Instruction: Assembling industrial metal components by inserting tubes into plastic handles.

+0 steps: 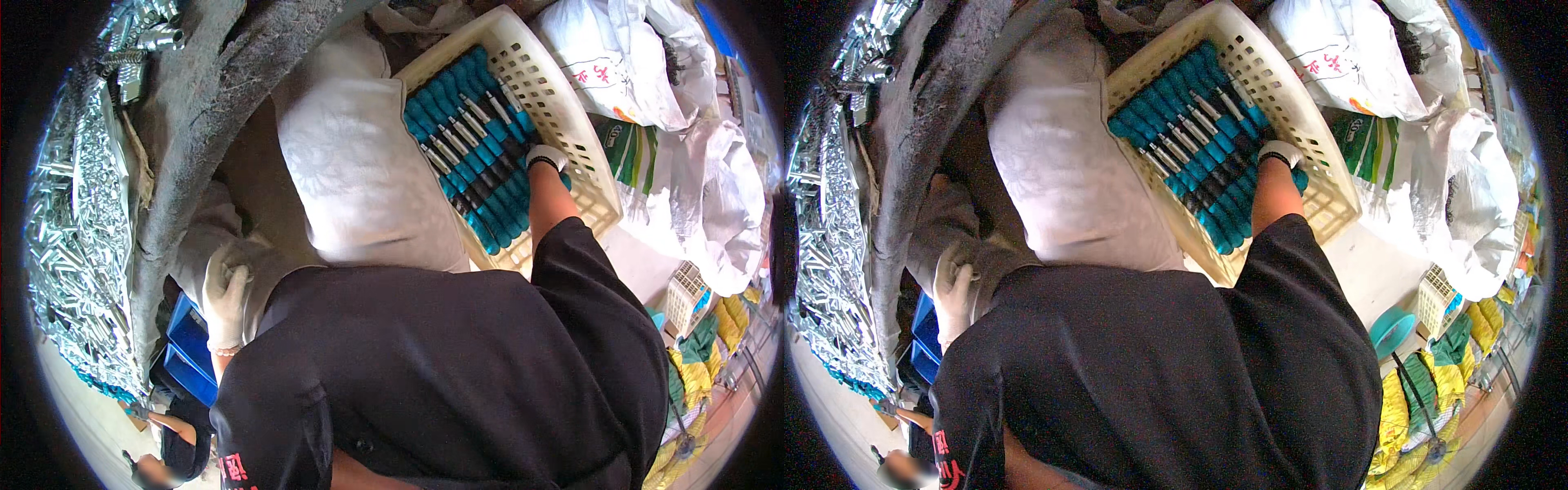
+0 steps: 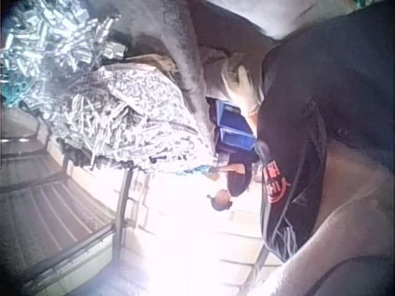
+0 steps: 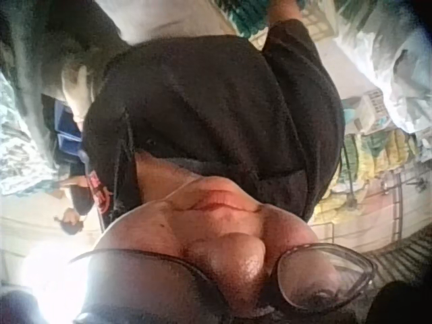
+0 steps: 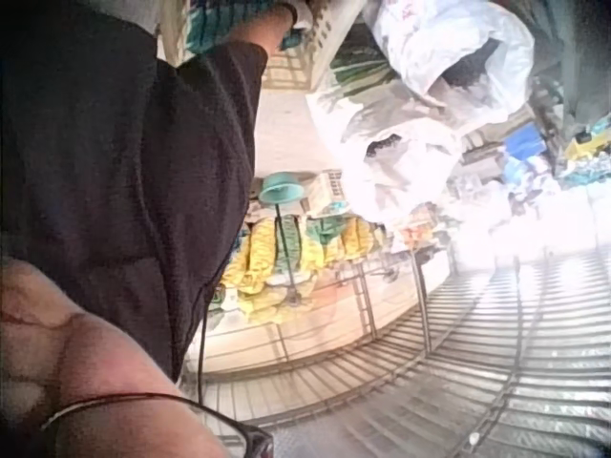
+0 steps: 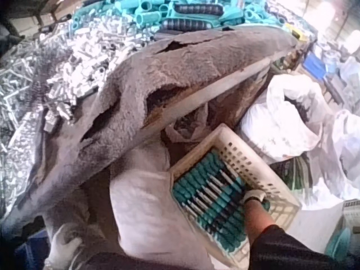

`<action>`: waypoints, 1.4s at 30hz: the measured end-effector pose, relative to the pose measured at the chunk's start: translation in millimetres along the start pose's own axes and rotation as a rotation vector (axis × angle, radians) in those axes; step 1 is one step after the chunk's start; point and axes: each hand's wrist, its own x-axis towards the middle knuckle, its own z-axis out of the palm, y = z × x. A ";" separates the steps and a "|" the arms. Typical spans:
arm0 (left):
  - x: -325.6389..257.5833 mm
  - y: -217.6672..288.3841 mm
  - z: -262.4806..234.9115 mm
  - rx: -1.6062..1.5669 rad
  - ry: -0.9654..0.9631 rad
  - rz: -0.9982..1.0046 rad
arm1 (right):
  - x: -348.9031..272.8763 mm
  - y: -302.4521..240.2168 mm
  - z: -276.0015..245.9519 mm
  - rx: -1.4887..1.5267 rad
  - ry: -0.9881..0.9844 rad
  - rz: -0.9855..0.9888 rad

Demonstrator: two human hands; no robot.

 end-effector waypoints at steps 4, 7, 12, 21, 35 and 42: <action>4.4 -9.9 1.4 0.231 0.028 0.093 | 13.6 1.9 7.4 0.078 0.021 0.069; 6.7 8.0 6.2 0.323 0.010 0.117 | 4.5 7.5 13.7 0.054 0.086 0.099; 12.4 10.1 3.6 0.370 -0.067 0.335 | 0.8 23.9 33.2 0.065 0.406 -0.059; 7.0 21.0 14.3 0.218 -0.049 0.117 | -55.8 25.9 55.0 -0.095 0.450 -0.344; 8.0 5.2 3.1 0.331 -0.008 0.117 | -44.3 47.1 57.6 -0.140 0.494 -0.295; 20.2 30.8 3.3 0.053 -0.059 0.185 | -18.7 46.1 41.3 0.034 0.431 -0.036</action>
